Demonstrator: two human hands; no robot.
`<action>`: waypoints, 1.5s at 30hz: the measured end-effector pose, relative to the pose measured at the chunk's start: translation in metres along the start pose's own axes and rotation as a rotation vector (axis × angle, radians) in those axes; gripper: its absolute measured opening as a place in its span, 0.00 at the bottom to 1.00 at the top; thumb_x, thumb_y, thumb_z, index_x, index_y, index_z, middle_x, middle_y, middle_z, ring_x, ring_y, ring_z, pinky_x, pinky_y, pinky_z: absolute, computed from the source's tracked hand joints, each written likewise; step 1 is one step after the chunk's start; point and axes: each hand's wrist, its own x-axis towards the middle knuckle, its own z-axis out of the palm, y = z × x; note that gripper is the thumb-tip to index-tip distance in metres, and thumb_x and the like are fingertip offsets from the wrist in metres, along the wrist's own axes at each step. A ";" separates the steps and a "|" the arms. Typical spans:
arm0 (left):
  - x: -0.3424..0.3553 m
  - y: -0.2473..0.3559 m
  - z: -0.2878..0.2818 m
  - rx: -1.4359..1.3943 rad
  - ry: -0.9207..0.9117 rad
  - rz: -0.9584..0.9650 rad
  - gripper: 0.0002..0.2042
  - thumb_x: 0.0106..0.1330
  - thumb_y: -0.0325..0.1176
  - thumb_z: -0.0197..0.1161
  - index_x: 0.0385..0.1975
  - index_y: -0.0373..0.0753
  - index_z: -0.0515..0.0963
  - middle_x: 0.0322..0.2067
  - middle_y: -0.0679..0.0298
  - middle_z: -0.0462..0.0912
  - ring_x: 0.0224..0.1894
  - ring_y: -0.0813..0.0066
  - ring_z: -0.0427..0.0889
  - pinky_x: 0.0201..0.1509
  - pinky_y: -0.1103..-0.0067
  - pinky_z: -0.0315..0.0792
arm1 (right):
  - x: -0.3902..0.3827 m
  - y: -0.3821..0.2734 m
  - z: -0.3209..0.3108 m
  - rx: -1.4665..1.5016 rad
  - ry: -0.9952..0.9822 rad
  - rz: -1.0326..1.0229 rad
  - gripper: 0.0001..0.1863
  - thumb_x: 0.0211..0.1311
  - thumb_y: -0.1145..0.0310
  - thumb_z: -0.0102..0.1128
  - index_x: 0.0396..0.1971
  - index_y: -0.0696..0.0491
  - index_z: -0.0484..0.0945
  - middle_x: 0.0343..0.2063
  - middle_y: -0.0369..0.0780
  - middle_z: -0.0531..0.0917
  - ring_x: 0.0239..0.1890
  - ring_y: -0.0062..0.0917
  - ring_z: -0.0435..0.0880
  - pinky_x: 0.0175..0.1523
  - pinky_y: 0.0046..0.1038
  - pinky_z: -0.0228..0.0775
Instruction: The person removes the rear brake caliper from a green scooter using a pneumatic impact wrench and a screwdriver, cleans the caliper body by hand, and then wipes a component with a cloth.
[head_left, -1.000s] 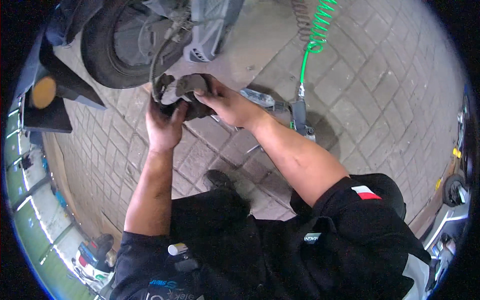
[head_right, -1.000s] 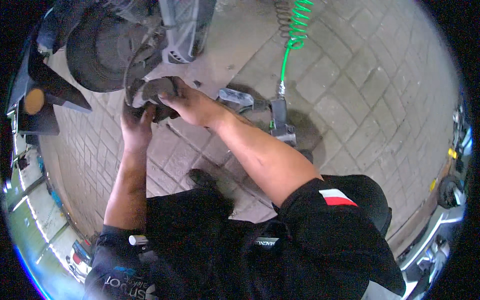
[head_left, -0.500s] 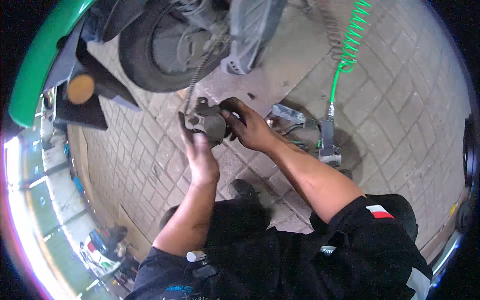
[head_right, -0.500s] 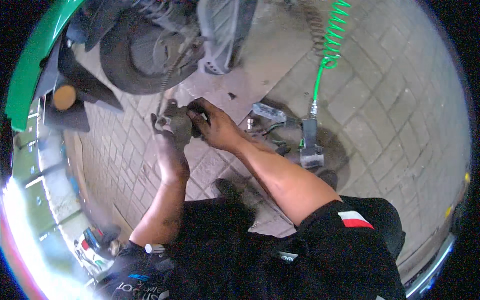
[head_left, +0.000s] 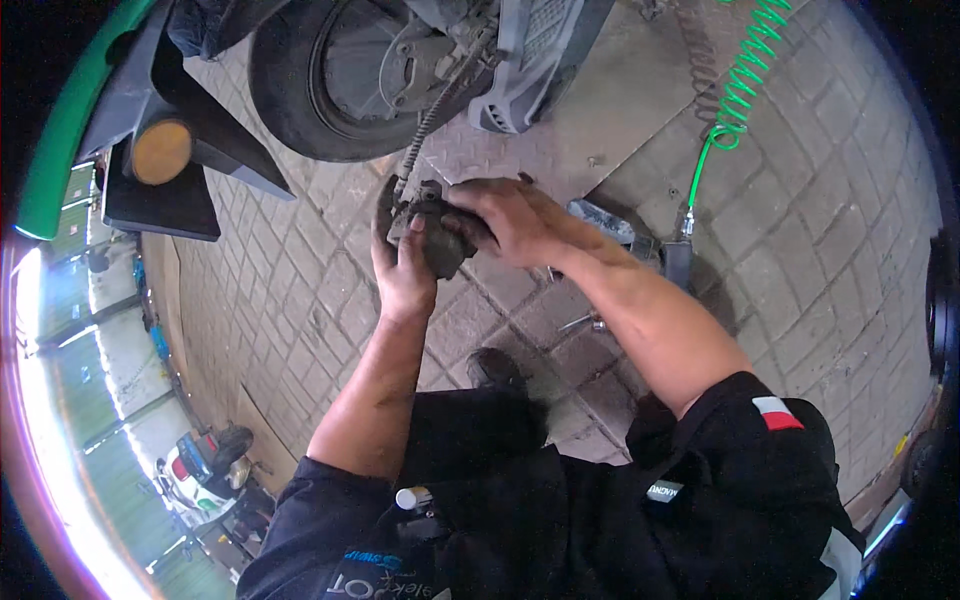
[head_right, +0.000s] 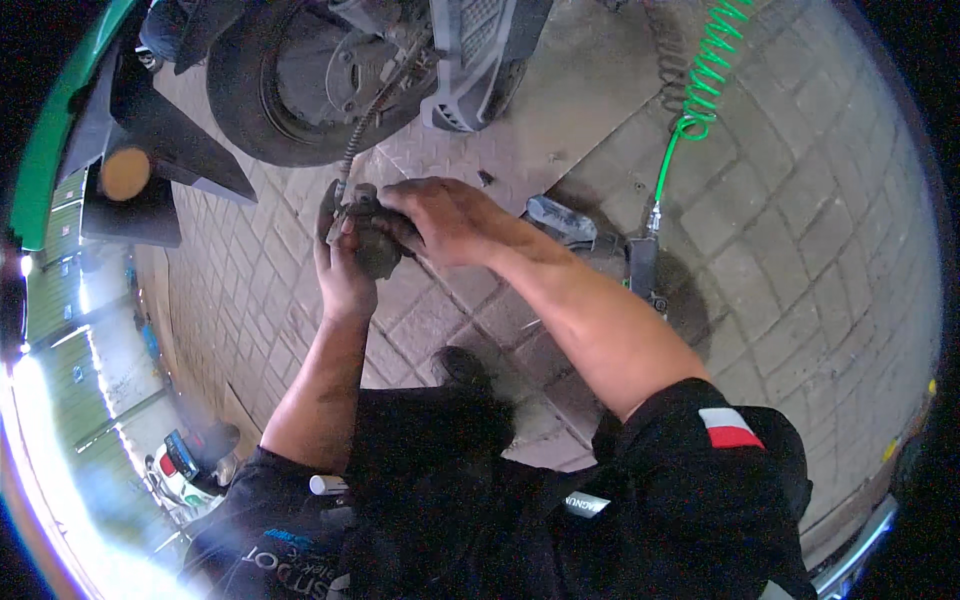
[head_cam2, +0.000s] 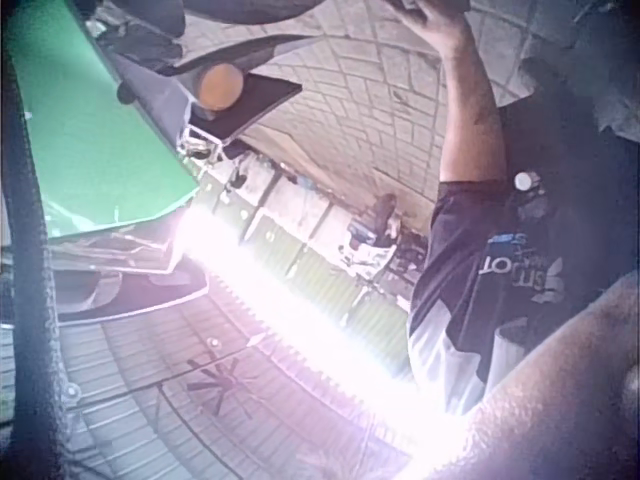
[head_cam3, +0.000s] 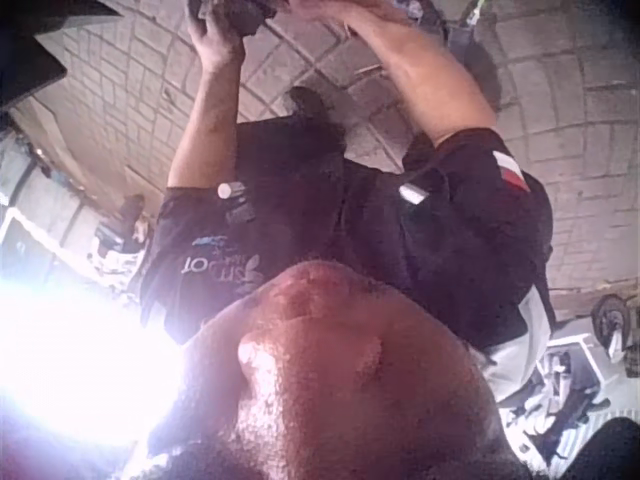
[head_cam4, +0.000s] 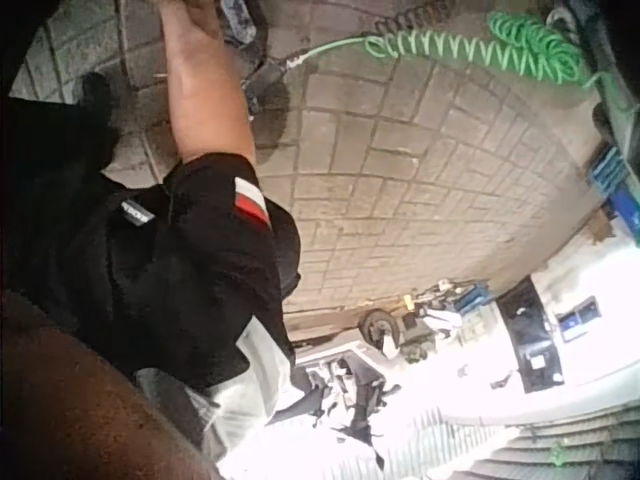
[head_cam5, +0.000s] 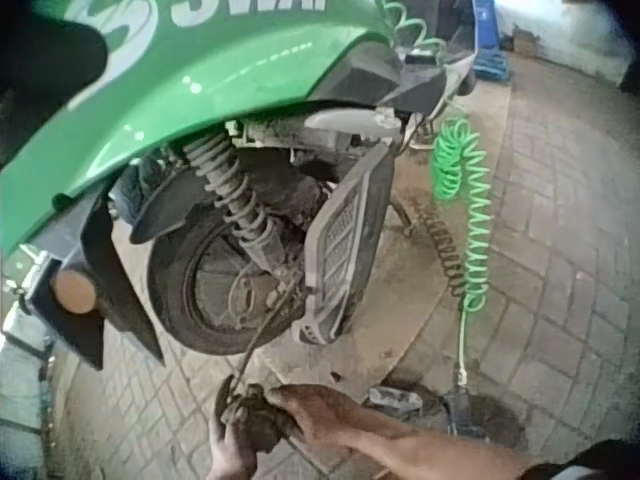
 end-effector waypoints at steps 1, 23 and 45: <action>0.000 0.002 0.005 0.010 0.000 0.010 0.24 0.66 0.30 0.49 0.62 0.34 0.55 0.50 0.54 0.72 0.50 0.70 0.73 0.52 0.76 0.69 | 0.000 0.002 -0.003 -0.055 -0.005 -0.065 0.15 0.55 0.63 0.58 0.39 0.56 0.74 0.34 0.48 0.80 0.39 0.45 0.78 0.45 0.40 0.70; 0.001 0.005 0.009 0.000 0.073 -0.083 0.25 0.63 0.29 0.55 0.60 0.33 0.59 0.46 0.55 0.75 0.44 0.72 0.76 0.47 0.78 0.72 | 0.000 0.010 -0.001 -0.042 -0.120 0.052 0.11 0.59 0.61 0.55 0.35 0.54 0.74 0.30 0.46 0.79 0.37 0.44 0.78 0.42 0.41 0.69; -0.003 0.015 0.012 0.179 -0.047 -0.008 0.25 0.62 0.26 0.55 0.59 0.32 0.59 0.45 0.53 0.78 0.43 0.72 0.78 0.46 0.78 0.73 | -0.005 0.026 -0.001 0.145 -0.120 -0.042 0.10 0.59 0.63 0.58 0.27 0.56 0.75 0.23 0.44 0.79 0.26 0.33 0.78 0.34 0.33 0.68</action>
